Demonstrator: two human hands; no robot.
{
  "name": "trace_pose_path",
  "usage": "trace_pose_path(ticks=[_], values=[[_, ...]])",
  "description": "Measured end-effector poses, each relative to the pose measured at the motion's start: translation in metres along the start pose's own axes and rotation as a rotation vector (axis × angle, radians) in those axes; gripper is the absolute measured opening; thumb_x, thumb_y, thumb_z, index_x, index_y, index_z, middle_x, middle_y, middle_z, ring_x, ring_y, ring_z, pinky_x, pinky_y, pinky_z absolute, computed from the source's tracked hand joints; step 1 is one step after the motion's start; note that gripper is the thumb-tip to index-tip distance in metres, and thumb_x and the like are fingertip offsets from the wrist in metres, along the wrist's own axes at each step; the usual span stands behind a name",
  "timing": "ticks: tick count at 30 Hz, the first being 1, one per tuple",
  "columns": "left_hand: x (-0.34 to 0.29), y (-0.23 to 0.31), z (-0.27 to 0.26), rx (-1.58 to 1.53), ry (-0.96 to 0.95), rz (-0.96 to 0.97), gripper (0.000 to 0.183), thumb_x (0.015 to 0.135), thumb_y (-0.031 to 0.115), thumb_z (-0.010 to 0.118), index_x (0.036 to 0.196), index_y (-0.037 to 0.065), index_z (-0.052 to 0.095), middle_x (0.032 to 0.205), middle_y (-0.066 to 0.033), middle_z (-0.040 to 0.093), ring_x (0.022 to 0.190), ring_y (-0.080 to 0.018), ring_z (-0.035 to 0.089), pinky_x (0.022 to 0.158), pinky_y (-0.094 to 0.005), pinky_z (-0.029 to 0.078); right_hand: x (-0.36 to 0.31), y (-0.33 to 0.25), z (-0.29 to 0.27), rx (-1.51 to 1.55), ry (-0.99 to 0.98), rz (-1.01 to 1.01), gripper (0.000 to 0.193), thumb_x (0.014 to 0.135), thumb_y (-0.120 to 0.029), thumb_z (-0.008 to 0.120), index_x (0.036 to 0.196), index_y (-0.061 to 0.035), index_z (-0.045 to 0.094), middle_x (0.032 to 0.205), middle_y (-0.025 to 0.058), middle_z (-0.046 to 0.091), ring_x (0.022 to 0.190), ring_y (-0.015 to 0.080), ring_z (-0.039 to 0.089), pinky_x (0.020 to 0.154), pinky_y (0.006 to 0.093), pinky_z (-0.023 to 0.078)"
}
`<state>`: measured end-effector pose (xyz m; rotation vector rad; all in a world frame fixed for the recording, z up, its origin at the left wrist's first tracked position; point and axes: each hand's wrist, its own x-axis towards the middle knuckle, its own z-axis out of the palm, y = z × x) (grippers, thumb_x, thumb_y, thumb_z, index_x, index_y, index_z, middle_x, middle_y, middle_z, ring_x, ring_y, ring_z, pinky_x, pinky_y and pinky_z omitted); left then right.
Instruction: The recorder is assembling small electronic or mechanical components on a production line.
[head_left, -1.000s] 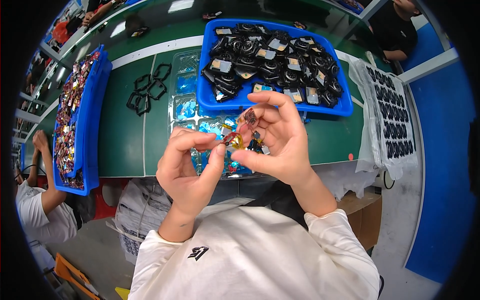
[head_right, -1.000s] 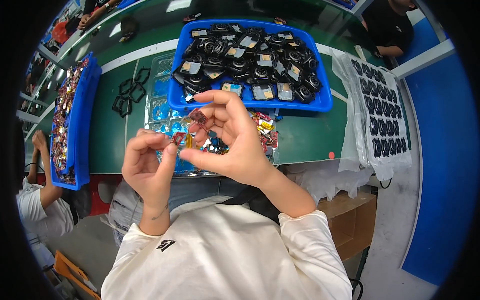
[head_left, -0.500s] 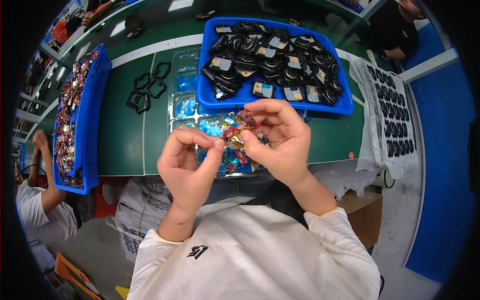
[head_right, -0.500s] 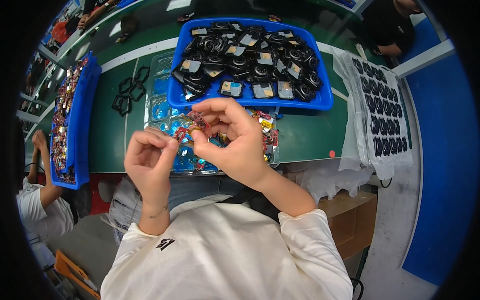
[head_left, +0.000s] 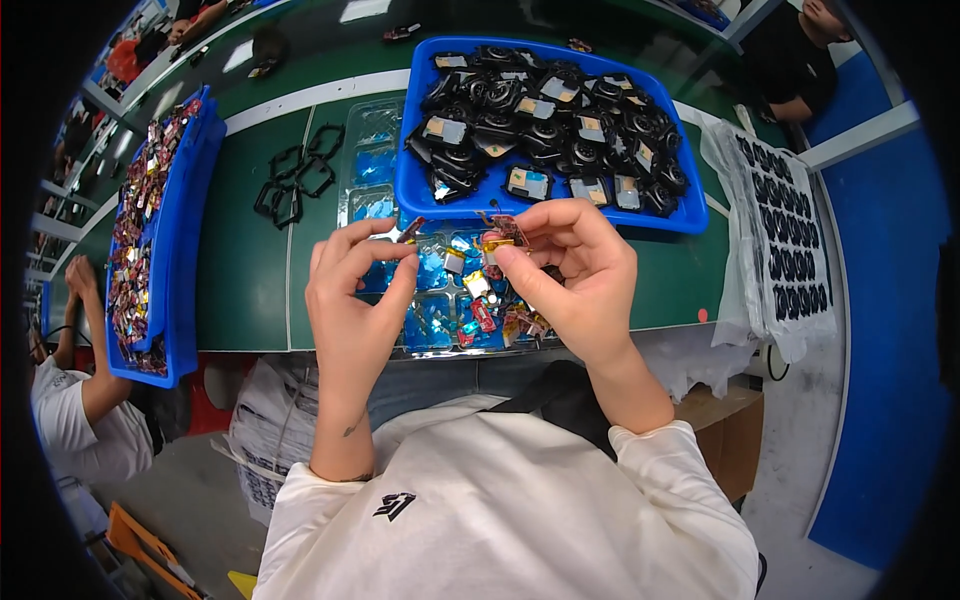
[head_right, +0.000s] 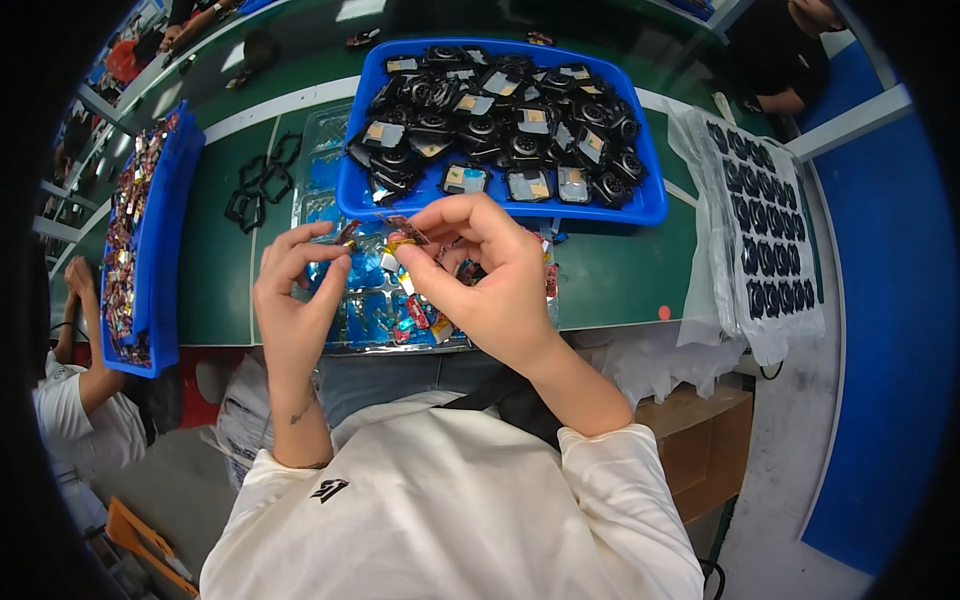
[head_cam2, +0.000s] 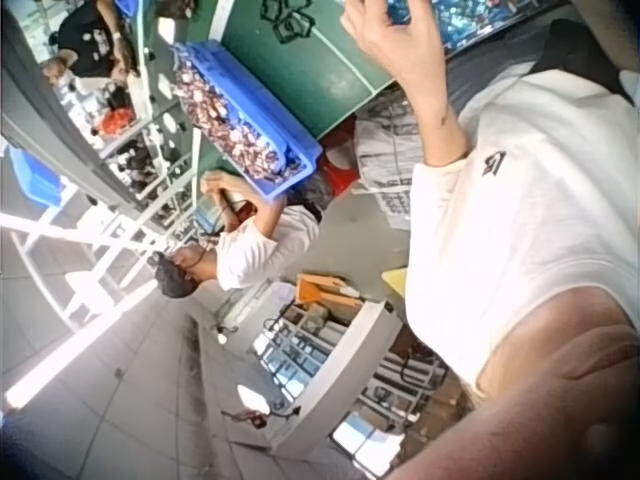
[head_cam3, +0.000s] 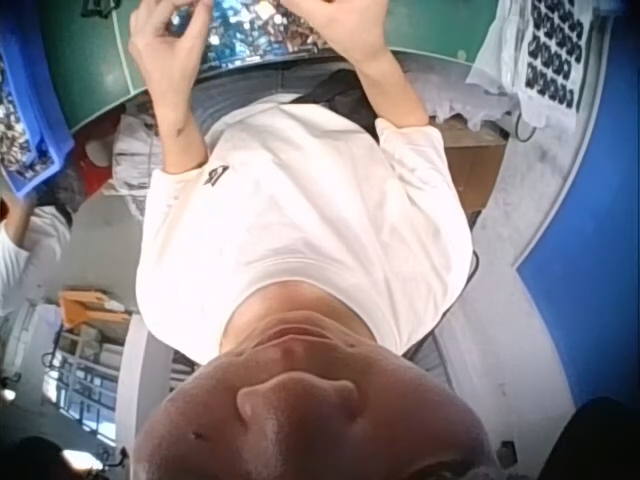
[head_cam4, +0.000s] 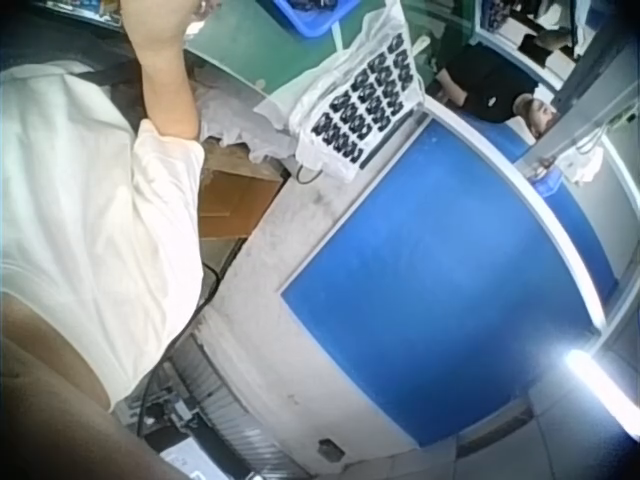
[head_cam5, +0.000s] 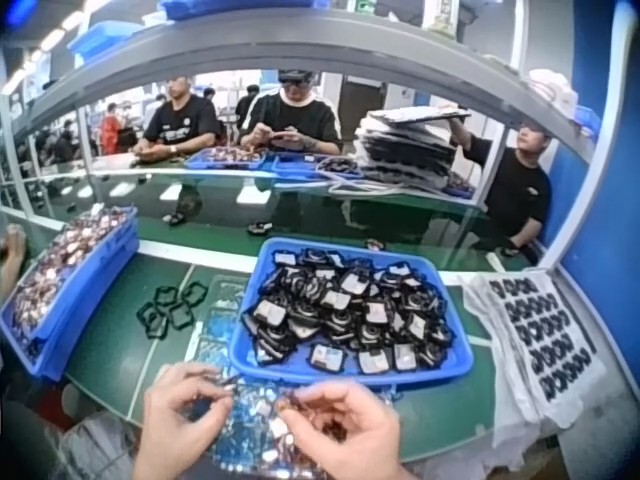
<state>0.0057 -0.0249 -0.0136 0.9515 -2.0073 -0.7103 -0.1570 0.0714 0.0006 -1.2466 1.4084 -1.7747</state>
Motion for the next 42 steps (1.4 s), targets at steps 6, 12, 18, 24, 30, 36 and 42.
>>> trace_pose_path(ticks=[6,12,18,24,30,36,42], values=[[0.005,0.012,-0.004,-0.351,-0.051,0.008,0.016,0.073,0.009,0.072,0.088,0.005,0.068,0.096,-0.0049,0.065,0.086,-0.0146,0.056,0.064,-0.0245,0.042,0.002,0.002,0.001,-0.231,-0.131,-0.208,0.019,0.073,0.01,0.068,0.089,0.0017,0.062,0.089,0.01,0.064,0.078,0.0111,0.061,0.065,0.0205,0.048],[0.004,0.013,-0.003,-0.516,-0.234,0.073,0.022,0.067,0.005,0.077,0.087,0.002,0.067,0.085,-0.0062,0.066,0.078,-0.0151,0.06,0.072,-0.025,0.044,-0.003,-0.004,0.004,-0.292,-0.255,-0.274,0.021,0.07,0.007,0.07,0.09,0.0012,0.065,0.089,0.0093,0.064,0.079,0.0114,0.059,0.063,0.0205,0.047],[-0.004,0.007,-0.002,-0.486,-0.214,0.108,0.019,0.067,0.005,0.077,0.082,0.002,0.066,0.078,-0.0054,0.066,0.074,-0.0153,0.061,0.068,-0.0269,0.046,-0.012,-0.002,-0.003,0.18,-0.227,0.159,0.015,0.078,0.003,0.065,0.094,0.0033,0.065,0.097,0.0076,0.063,0.084,0.0113,0.062,0.067,0.0237,0.052],[-0.005,0.015,-0.003,-0.431,-0.217,0.082,0.014,0.066,0.003,0.076,0.077,0.003,0.067,0.075,-0.0051,0.066,0.069,-0.0153,0.058,0.061,-0.0266,0.044,-0.014,-0.005,-0.003,0.14,-0.157,0.267,0.017,0.08,0.001,0.067,0.097,0.0054,0.065,0.088,0.0091,0.065,0.073,0.0115,0.063,0.062,0.0211,0.051],[-0.005,0.013,-0.002,-0.318,-0.212,0.269,0.016,0.065,0.002,0.077,0.078,0.003,0.067,0.072,-0.0048,0.064,0.066,-0.0172,0.056,0.061,-0.0267,0.044,-0.013,0.003,-0.007,0.085,-0.118,0.07,0.009,0.075,0.003,0.073,0.079,0.0045,0.065,0.079,0.0089,0.065,0.067,0.01,0.061,0.057,0.0206,0.048],[-0.01,0.013,-0.001,-0.807,-0.465,-0.002,0.01,0.072,-0.001,0.073,0.078,0.001,0.066,0.076,-0.0045,0.061,0.071,-0.0135,0.055,0.064,-0.0247,0.043,-0.016,0.004,-0.012,0.529,-0.307,0.23,0.014,0.073,0.001,0.076,0.073,0.0023,0.062,0.074,0.0102,0.064,0.064,0.0119,0.061,0.057,0.0213,0.049],[-0.01,0.013,0.002,-0.947,-0.553,-0.106,0.006,0.077,-0.002,0.069,0.078,-0.001,0.063,0.079,-0.0054,0.06,0.074,-0.0126,0.053,0.067,-0.0239,0.042,-0.014,0.004,-0.013,0.668,-0.391,0.42,0.017,0.08,-0.012,0.073,0.075,-0.0008,0.061,0.072,0.007,0.062,0.062,0.0073,0.057,0.052,0.0178,0.044]])
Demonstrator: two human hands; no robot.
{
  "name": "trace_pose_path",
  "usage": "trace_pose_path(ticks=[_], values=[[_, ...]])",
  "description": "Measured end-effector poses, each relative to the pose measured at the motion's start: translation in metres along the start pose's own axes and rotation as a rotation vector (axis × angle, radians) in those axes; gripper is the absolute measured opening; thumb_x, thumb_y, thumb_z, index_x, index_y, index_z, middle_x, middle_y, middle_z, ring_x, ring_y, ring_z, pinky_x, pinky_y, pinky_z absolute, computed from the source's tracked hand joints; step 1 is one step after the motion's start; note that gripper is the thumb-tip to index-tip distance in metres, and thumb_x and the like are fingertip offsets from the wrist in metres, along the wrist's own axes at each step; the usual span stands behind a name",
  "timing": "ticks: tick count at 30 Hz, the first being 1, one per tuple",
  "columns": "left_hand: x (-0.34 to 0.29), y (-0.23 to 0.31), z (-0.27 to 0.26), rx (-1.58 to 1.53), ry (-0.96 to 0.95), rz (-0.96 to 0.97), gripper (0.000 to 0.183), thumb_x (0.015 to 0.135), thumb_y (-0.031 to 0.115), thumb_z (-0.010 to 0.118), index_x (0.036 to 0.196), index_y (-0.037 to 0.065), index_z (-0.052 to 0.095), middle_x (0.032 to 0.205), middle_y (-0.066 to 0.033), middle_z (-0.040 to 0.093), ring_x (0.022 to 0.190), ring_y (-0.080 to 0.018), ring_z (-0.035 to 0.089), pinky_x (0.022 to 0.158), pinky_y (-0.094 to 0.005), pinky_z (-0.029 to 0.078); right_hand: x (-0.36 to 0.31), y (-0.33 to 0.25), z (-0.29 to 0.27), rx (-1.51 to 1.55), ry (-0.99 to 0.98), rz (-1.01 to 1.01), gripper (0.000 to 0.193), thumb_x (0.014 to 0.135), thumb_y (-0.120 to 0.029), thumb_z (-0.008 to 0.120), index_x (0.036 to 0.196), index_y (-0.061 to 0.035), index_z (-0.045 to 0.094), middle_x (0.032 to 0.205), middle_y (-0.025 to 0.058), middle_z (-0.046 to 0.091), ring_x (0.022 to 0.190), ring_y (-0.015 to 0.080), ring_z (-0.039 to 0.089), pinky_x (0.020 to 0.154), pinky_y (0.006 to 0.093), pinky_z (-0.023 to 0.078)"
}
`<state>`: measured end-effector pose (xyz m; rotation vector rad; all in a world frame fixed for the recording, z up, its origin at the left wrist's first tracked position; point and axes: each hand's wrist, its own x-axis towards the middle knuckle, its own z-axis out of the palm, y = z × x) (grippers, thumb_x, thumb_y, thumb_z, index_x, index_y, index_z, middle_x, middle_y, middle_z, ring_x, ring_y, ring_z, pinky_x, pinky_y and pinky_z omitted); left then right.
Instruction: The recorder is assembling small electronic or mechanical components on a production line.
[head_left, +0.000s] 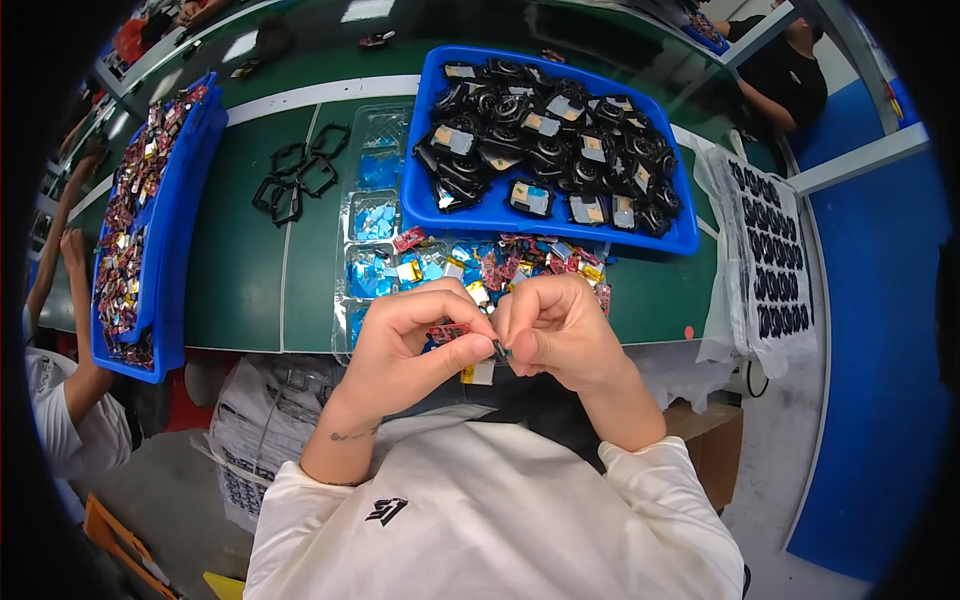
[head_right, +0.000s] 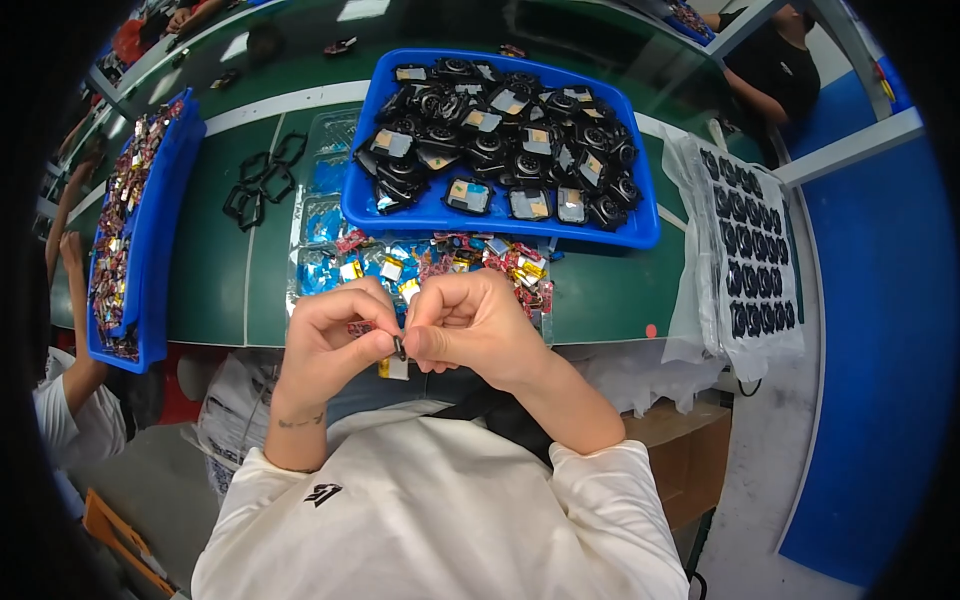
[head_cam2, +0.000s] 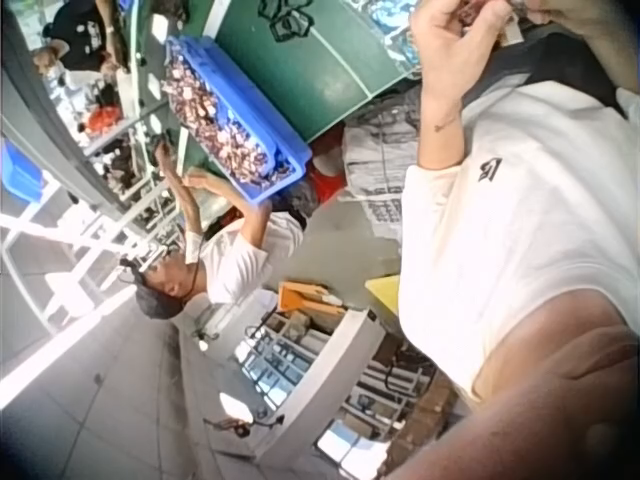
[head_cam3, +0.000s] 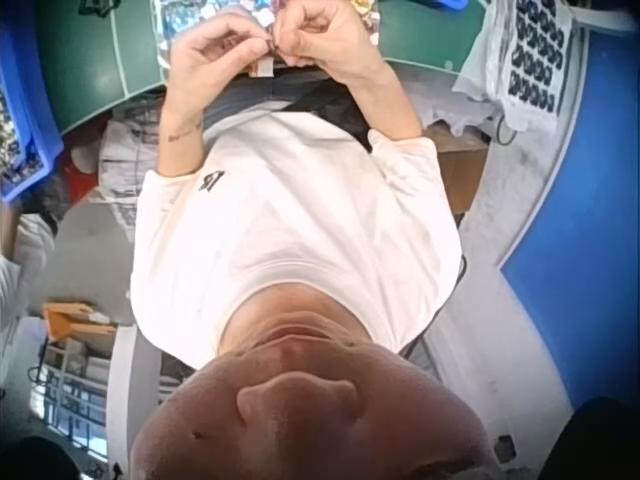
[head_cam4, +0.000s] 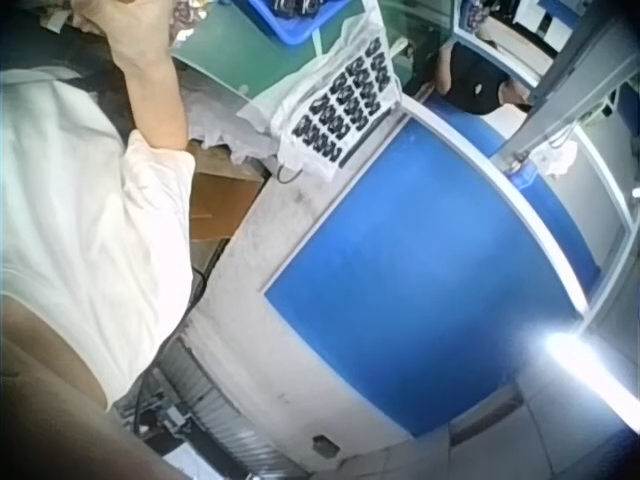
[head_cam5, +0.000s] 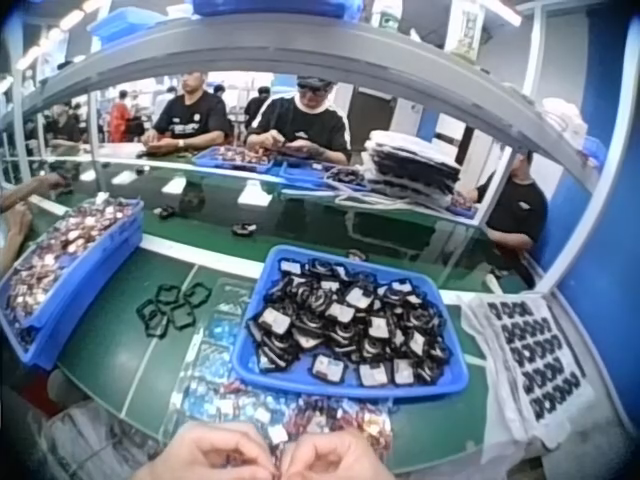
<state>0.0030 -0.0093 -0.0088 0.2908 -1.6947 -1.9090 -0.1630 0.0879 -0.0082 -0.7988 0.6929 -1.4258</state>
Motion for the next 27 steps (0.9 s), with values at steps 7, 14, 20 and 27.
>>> trace_pose_path(ticks=[7,14,20,27], values=[[-0.004,-0.006,-0.009,-0.145,0.071,0.024,0.005,0.082,0.001,0.065,0.084,-0.002,0.062,0.081,-0.0041,0.058,0.077,-0.0109,0.052,0.068,-0.0228,0.041,0.006,-0.008,0.0,-0.579,0.167,-0.257,0.012,0.079,-0.008,0.071,0.078,-0.0003,0.062,0.08,0.0065,0.061,0.064,0.0094,0.056,0.053,0.0192,0.043],[-0.009,-0.007,-0.02,-0.119,0.233,0.009,0.008,0.084,0.004,0.065,0.085,-0.001,0.06,0.083,-0.002,0.055,0.076,-0.0072,0.05,0.068,-0.0204,0.04,0.014,-0.04,-0.01,-1.381,0.155,-0.355,0.011,0.074,-0.009,0.071,0.076,-0.0011,0.064,0.085,0.0075,0.061,0.079,0.0238,0.058,0.069,0.0334,0.046],[-0.006,-0.001,-0.013,-0.095,0.208,0.005,0.008,0.085,0.005,0.064,0.083,-0.001,0.059,0.083,-0.0018,0.055,0.073,-0.0068,0.049,0.066,-0.0208,0.04,0.06,-0.063,-0.056,-1.921,0.433,-0.479,0.027,0.072,-0.021,0.074,0.087,-0.0029,0.061,0.089,0.0077,0.055,0.088,0.0263,0.054,0.074,0.0355,0.046],[-0.011,0.004,-0.022,-0.057,0.115,0.055,0.006,0.082,0.003,0.065,0.079,-0.002,0.061,0.084,-0.0048,0.057,0.073,-0.0096,0.05,0.065,-0.0235,0.041,0.066,-0.06,-0.065,-1.579,0.584,-0.407,0.018,0.077,-0.011,0.068,0.09,-0.0009,0.062,0.072,0.0078,0.064,0.064,0.018,0.063,0.062,0.0291,0.051]])
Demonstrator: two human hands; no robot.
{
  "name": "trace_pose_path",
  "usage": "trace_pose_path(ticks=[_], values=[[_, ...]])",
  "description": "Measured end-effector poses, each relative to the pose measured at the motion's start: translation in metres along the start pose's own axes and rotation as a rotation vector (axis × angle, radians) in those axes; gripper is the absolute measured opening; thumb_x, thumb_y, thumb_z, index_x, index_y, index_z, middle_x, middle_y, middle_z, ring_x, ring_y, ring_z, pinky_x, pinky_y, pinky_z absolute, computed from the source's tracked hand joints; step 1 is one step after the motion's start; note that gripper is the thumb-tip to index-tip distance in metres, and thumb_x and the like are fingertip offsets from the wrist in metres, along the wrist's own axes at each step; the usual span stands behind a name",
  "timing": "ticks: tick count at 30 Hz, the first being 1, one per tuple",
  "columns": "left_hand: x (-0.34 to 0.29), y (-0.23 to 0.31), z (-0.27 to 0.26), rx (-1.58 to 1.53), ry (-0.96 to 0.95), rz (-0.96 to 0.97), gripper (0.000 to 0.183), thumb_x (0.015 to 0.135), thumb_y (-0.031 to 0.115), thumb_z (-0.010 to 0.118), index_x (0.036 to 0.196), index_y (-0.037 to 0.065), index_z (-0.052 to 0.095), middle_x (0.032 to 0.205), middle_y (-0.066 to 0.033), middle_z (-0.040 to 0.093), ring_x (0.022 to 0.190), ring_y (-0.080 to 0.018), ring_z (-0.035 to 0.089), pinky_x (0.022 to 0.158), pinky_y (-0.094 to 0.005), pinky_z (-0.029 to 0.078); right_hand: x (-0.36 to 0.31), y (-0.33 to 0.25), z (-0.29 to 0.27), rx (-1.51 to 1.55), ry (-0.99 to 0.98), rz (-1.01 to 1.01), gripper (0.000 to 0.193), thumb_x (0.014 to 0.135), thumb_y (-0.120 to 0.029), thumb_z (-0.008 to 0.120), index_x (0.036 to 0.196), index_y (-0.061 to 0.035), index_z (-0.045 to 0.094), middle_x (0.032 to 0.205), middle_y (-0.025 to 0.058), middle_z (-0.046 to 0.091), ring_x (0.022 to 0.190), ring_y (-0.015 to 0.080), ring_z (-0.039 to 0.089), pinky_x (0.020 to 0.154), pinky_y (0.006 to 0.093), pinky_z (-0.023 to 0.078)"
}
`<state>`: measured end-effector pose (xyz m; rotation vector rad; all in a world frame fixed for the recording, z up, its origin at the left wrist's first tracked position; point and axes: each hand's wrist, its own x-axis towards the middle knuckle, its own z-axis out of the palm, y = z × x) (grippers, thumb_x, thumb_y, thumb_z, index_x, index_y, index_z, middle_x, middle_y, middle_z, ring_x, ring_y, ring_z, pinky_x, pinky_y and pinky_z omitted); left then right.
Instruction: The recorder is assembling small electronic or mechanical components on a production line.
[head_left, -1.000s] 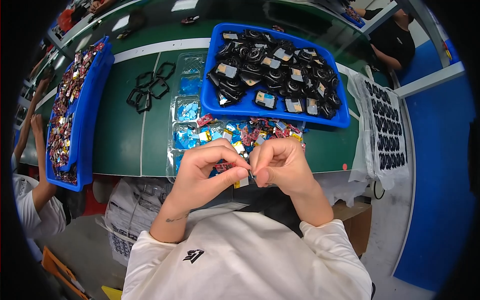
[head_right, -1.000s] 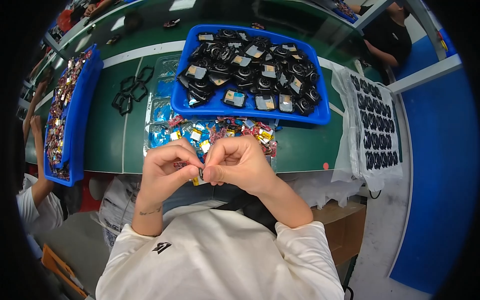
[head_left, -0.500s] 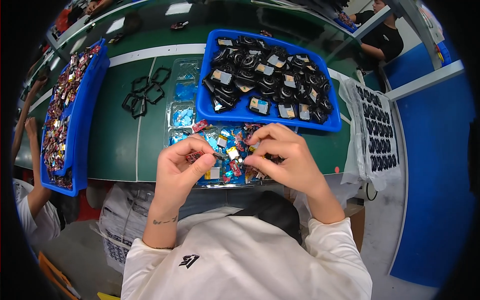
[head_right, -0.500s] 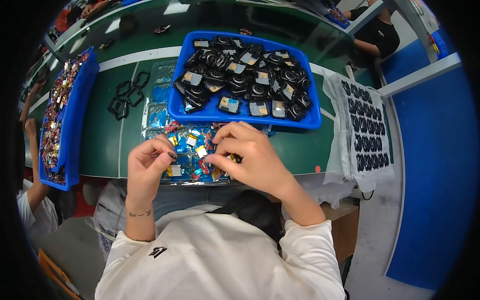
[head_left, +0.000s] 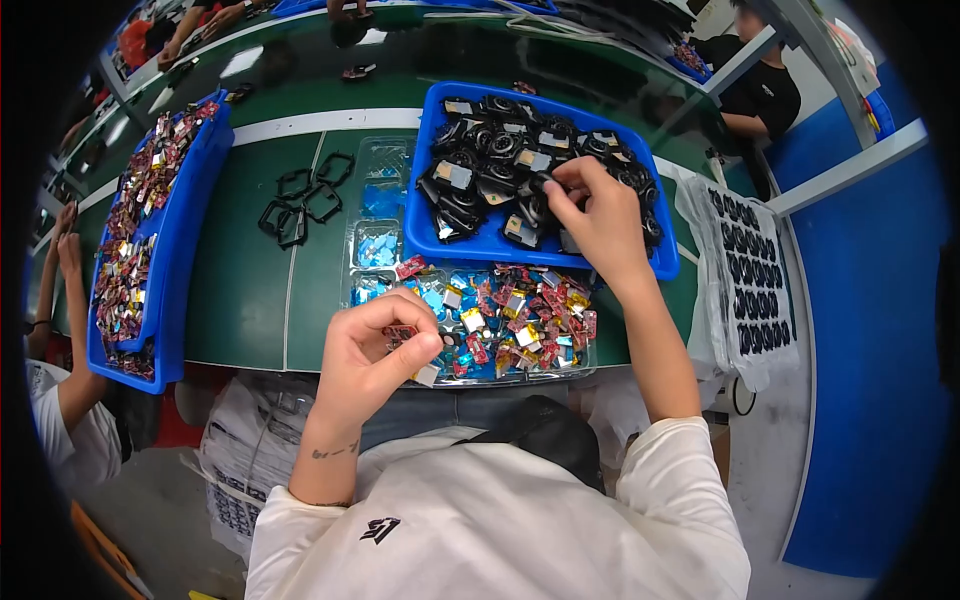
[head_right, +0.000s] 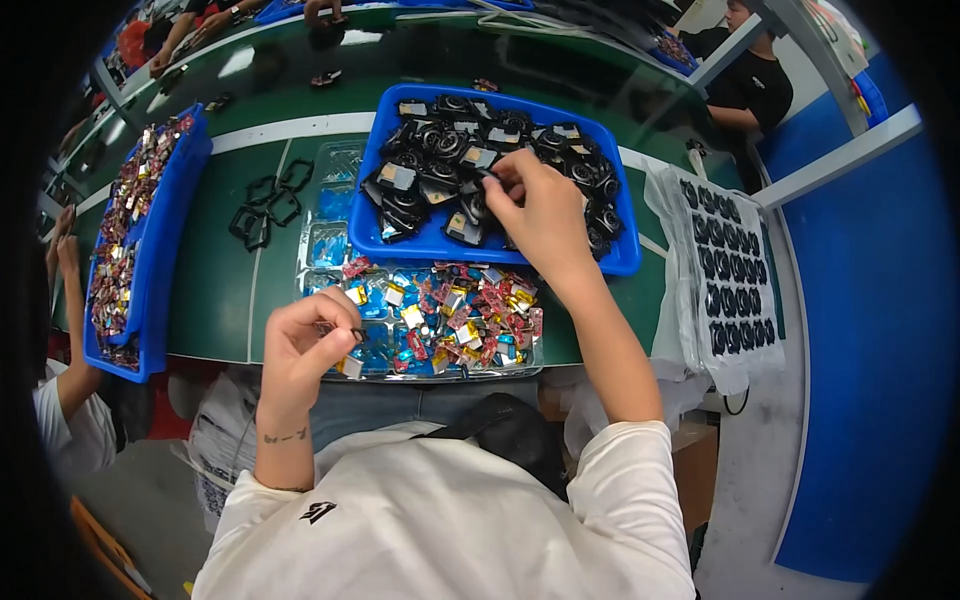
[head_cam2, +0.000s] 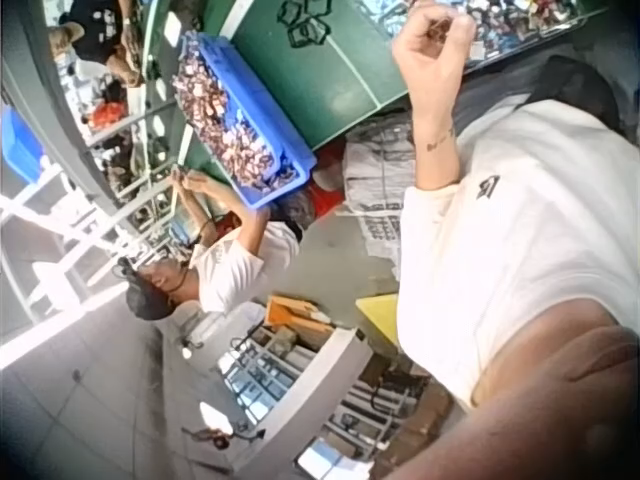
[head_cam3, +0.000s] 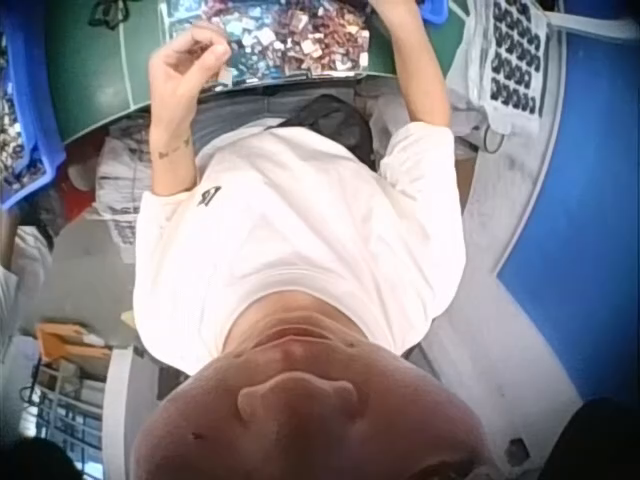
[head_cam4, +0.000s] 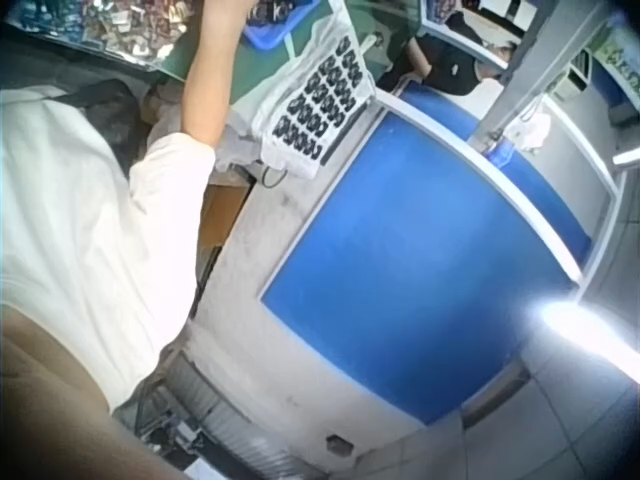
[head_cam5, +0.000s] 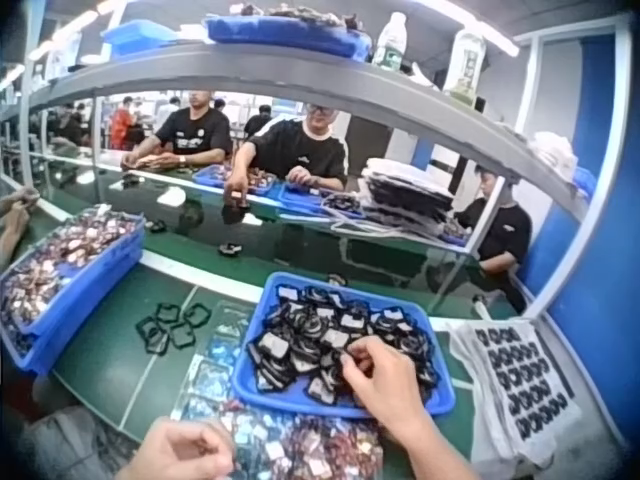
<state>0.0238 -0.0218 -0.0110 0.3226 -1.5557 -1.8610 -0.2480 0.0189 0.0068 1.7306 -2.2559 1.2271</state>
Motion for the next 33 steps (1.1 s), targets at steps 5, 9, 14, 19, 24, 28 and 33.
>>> trace_pose_path(ticks=[5,9,14,19,24,28,33], values=[[0.012,0.008,0.01,0.049,0.089,0.069,0.005,0.078,0.001,0.066,0.077,-0.002,0.063,0.09,-0.0097,0.061,0.082,-0.0124,0.055,0.071,-0.024,0.044,-0.028,-0.019,-0.005,0.538,-0.018,0.224,0.03,0.082,0.001,0.061,0.112,0.0008,0.062,0.077,0.0017,0.062,0.065,0.0023,0.055,0.058,0.0165,0.045],[0.025,0.005,0.023,0.182,0.129,0.126,0.006,0.075,0.003,0.069,0.077,0.0,0.065,0.101,-0.0131,0.064,0.089,-0.0159,0.055,0.076,-0.0267,0.044,-0.056,-0.061,-0.009,0.731,-0.084,0.284,0.027,0.082,0.004,0.061,0.109,0.0036,0.062,0.083,0.0035,0.062,0.07,0.0033,0.057,0.059,0.016,0.047],[0.031,0.0,0.033,0.565,0.213,0.236,0.006,0.071,0.006,0.072,0.075,0.003,0.068,0.11,-0.0113,0.065,0.095,-0.022,0.055,0.085,-0.0325,0.042,-0.077,-0.079,0.0,0.784,-0.144,0.268,0.025,0.079,0.003,0.063,0.105,0.001,0.064,0.08,0.0043,0.065,0.067,0.0043,0.06,0.059,0.0184,0.049],[0.026,-0.002,0.031,0.632,0.245,0.142,0.006,0.072,0.006,0.071,0.076,0.003,0.068,0.1,-0.0094,0.068,0.092,-0.0204,0.057,0.084,-0.0325,0.042,-0.083,-0.081,0.003,0.691,-0.168,0.226,0.026,0.079,0.002,0.064,0.105,0.0005,0.065,0.081,0.0068,0.067,0.065,0.007,0.062,0.059,0.02,0.051],[0.021,-0.003,0.035,0.558,0.28,0.058,0.004,0.074,0.006,0.07,0.076,0.002,0.068,0.091,-0.0086,0.07,0.088,-0.0193,0.058,0.083,-0.0324,0.042,-0.084,-0.081,0.005,0.705,-0.134,0.139,0.025,0.079,0.003,0.065,0.104,0.0036,0.065,0.089,0.0087,0.068,0.071,0.0096,0.065,0.061,0.0196,0.052],[0.019,-0.006,0.034,0.542,0.275,0.069,0.005,0.075,0.005,0.069,0.077,0.002,0.068,0.091,-0.0086,0.07,0.088,-0.0186,0.058,0.082,-0.0317,0.043,-0.085,-0.08,0.009,0.699,-0.094,0.085,0.024,0.08,0.002,0.065,0.104,0.0037,0.065,0.089,0.0092,0.068,0.071,0.0098,0.065,0.06,0.0198,0.052],[0.018,-0.004,0.036,0.479,0.296,0.016,0.005,0.075,0.005,0.069,0.078,0.001,0.067,0.09,-0.0083,0.07,0.086,-0.0177,0.058,0.08,-0.0306,0.043,-0.086,-0.081,0.008,0.726,-0.102,0.101,0.022,0.081,0.001,0.065,0.103,0.0043,0.065,0.088,0.01,0.068,0.071,0.01,0.065,0.06,0.0198,0.052]])
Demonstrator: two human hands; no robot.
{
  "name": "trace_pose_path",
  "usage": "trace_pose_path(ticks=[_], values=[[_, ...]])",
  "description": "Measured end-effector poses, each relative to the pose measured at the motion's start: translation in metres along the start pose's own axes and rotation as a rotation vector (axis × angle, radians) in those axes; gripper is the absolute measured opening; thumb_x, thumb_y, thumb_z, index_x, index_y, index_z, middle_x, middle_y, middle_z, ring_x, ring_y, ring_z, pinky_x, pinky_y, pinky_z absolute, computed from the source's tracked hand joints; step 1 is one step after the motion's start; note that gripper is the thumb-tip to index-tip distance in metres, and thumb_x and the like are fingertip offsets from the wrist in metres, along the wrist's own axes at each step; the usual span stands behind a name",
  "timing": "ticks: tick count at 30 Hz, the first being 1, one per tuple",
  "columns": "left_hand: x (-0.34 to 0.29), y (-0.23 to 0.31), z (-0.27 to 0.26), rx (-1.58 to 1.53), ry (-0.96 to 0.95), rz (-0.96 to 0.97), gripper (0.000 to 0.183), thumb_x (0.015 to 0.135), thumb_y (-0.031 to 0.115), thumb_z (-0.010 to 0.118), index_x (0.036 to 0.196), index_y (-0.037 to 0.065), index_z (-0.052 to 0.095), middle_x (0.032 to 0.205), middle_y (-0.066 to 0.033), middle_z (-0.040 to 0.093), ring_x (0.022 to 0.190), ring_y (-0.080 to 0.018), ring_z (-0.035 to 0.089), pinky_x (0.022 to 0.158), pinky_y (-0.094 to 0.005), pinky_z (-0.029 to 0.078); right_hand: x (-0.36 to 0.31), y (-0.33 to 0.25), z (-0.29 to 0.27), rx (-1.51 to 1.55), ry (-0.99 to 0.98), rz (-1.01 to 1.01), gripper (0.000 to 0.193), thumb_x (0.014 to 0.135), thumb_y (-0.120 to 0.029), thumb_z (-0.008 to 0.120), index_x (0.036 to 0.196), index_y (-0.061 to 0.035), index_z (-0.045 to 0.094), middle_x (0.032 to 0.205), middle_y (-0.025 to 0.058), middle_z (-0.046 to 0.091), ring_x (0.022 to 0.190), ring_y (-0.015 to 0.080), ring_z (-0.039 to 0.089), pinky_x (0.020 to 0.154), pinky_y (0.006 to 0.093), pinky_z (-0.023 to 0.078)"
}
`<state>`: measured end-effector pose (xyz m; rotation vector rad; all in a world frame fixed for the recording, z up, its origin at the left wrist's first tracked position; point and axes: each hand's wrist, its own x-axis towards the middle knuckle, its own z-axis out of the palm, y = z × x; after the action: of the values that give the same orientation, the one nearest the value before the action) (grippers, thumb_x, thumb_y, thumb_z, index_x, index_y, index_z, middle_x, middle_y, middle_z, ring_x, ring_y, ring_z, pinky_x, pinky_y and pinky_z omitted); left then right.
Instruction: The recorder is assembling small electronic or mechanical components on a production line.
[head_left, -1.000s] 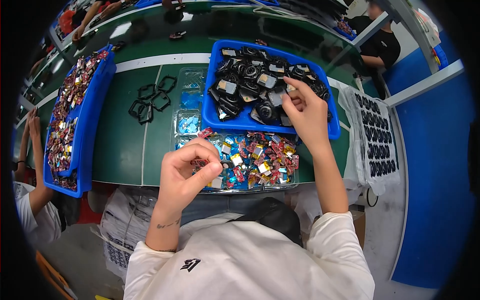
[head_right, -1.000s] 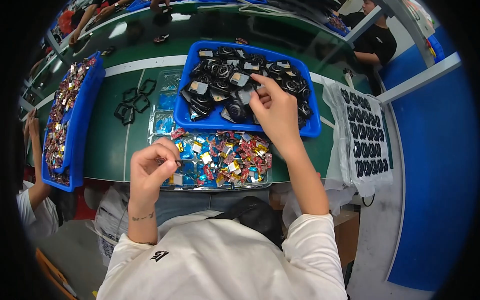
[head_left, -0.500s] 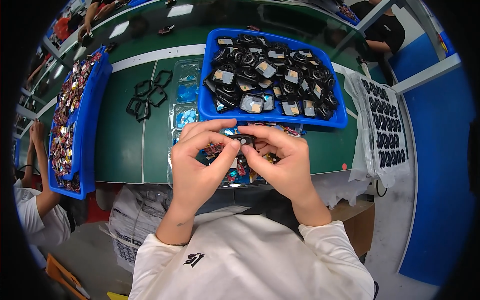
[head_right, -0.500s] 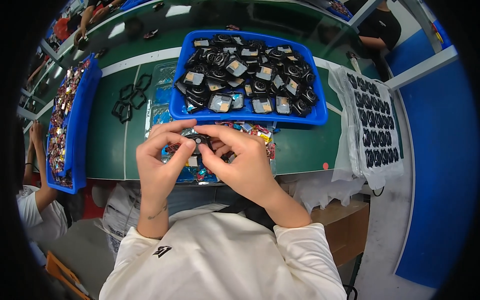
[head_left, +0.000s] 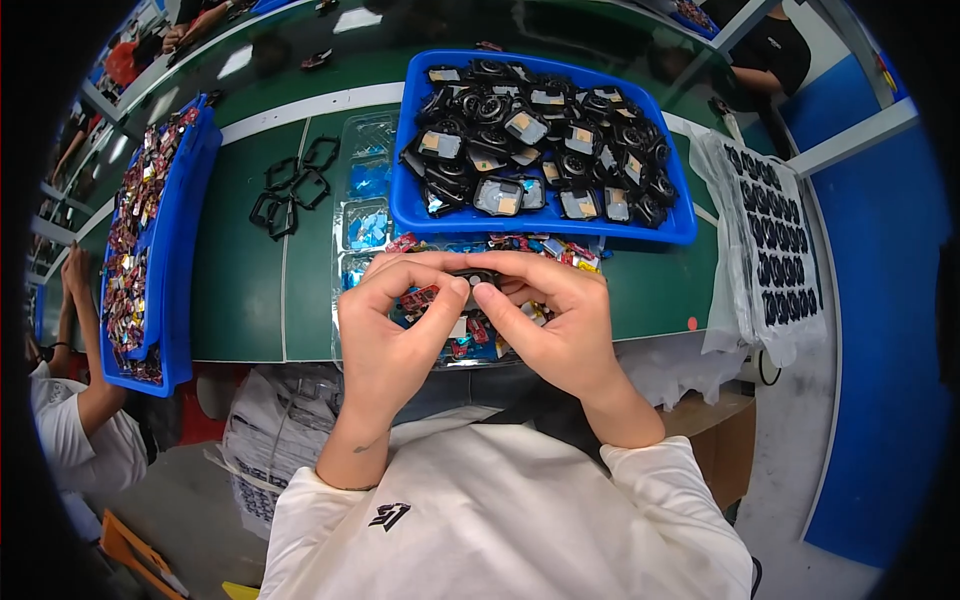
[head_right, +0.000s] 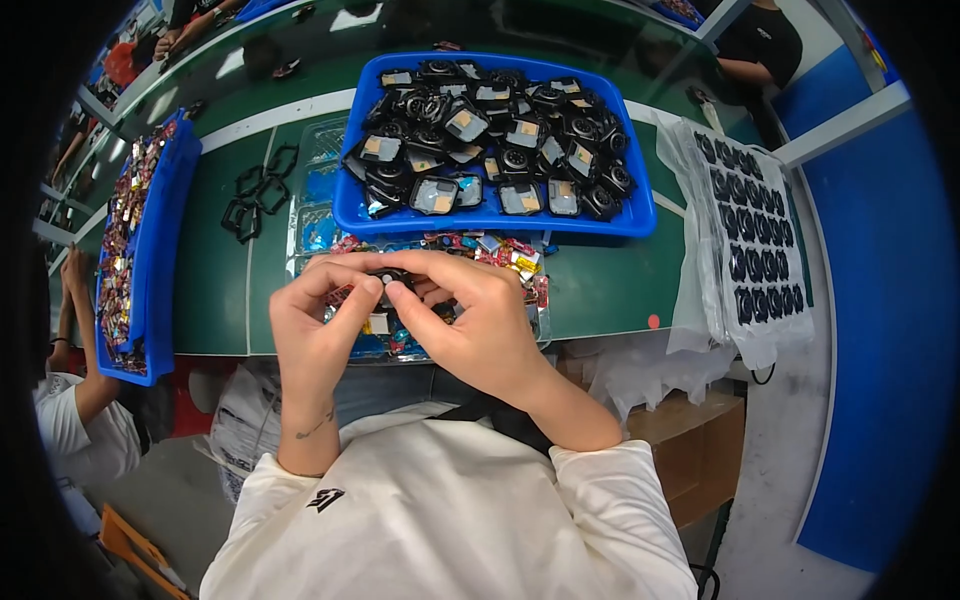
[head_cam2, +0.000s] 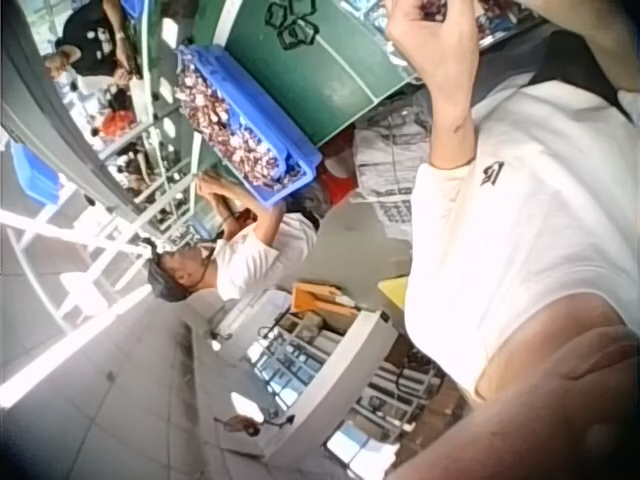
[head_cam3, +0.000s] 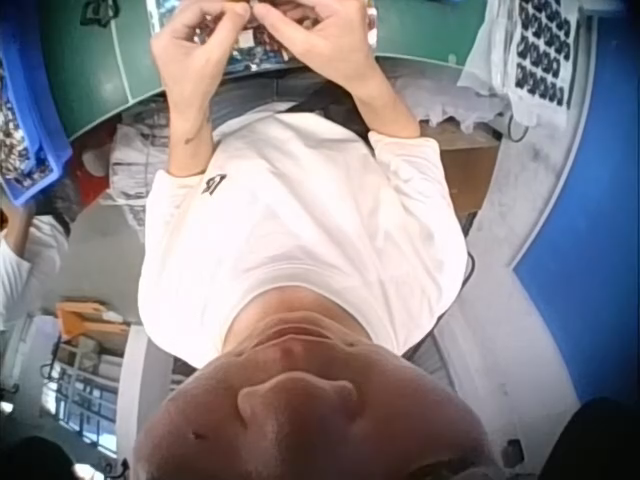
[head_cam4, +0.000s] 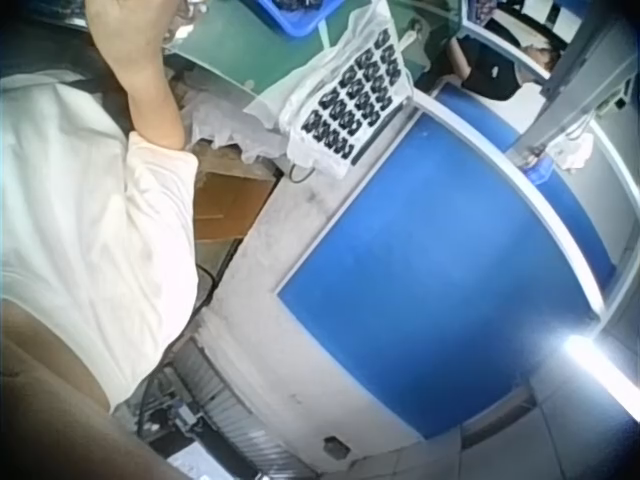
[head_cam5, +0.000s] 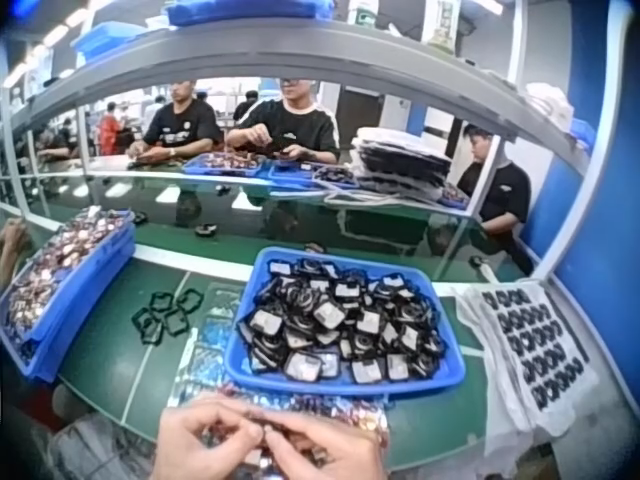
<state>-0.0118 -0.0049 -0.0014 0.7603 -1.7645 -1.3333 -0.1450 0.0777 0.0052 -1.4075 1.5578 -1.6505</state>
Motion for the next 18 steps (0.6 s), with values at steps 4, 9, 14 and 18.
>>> trace_pose_path(ticks=[4,9,14,18], values=[[-0.003,0.003,0.003,0.05,0.038,0.036,0.005,0.075,0.004,0.069,0.078,0.001,0.067,0.09,-0.0084,0.07,0.085,-0.0176,0.058,0.079,-0.0301,0.044,-0.001,0.0,0.0,0.033,0.014,0.023,0.021,0.081,0.002,0.065,0.102,0.0043,0.066,0.088,0.0106,0.068,0.071,0.0099,0.065,0.06,0.0198,0.053],[-0.01,0.013,0.003,0.172,0.053,0.171,0.008,0.072,0.002,0.071,0.079,0.002,0.069,0.093,-0.0093,0.07,0.082,-0.0196,0.062,0.076,-0.0296,0.046,-0.002,0.001,-0.003,0.132,0.068,0.045,0.019,0.078,0.005,0.067,0.097,0.0047,0.067,0.088,0.0109,0.068,0.072,0.0095,0.064,0.061,0.0192,0.053],[-0.012,0.014,-0.005,0.242,0.08,0.226,0.009,0.071,0.001,0.071,0.08,0.001,0.069,0.091,-0.01,0.07,0.079,-0.0202,0.063,0.072,-0.0294,0.047,-0.001,0.006,-0.01,0.125,0.084,0.057,0.021,0.078,0.003,0.068,0.098,0.0029,0.067,0.084,0.0083,0.068,0.069,0.0079,0.064,0.059,0.0183,0.052],[-0.014,0.014,-0.006,0.129,0.069,0.139,0.007,0.072,0.001,0.072,0.078,0.0,0.068,0.078,-0.0073,0.066,0.073,-0.0165,0.061,0.065,-0.0255,0.046,0.001,0.004,-0.013,0.245,0.09,0.189,0.015,0.079,0.002,0.068,0.094,0.0052,0.067,0.084,0.0075,0.067,0.07,0.0059,0.062,0.06,0.0171,0.05]])
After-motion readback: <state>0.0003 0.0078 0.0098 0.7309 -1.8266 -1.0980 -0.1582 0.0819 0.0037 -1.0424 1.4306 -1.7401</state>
